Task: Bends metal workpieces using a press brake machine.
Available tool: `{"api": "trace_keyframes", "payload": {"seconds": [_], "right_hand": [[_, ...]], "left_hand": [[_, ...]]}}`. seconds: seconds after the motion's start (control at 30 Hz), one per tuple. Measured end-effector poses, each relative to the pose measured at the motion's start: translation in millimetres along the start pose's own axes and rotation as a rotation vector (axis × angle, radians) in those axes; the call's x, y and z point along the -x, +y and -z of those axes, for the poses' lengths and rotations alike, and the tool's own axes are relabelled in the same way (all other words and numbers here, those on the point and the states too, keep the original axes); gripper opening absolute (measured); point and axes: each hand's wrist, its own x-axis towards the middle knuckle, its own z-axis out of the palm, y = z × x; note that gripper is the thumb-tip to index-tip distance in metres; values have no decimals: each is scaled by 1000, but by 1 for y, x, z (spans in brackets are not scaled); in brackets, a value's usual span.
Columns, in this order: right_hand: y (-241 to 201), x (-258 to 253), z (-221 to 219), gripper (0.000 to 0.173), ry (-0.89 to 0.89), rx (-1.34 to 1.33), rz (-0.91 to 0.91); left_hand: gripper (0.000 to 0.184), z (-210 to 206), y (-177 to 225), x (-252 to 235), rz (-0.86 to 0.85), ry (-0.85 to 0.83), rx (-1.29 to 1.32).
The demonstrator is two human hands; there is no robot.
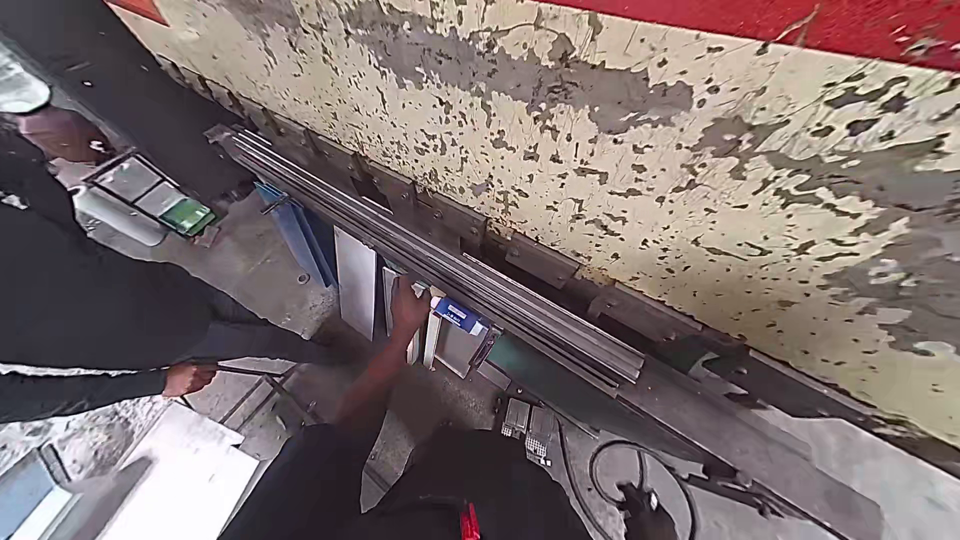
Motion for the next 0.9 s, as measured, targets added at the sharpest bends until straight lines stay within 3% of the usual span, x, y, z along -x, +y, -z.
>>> {"api": "trace_keyframes", "payload": {"seconds": [0.13, 0.27, 0.4, 0.5, 0.67, 0.8, 0.9], "right_hand": [[-117, 4, -73, 30, -252, 34, 275], [-237, 9, -139, 46, -451, 205, 412], [-316, -20, -210, 51, -522, 305, 648], [-358, -41, -262, 54, -528, 240, 684], [-401, -51, -331, 59, -471, 254, 570], [-423, -43, -367, 56, -394, 314, 545], [-429, -33, -388, 55, -270, 275, 488]], "left_hand": [[54, 3, -16, -28, 75, -90, 175], [56, 2, -24, -40, 116, -154, 297], [61, 10, -34, -50, 163, -155, 367], [70, 18, -50, -69, 155, -152, 401], [87, 31, -64, -147, 127, -215, 354], [105, 21, -79, -222, -52, -199, 388], [106, 22, -76, -253, -59, -318, 290]]}}
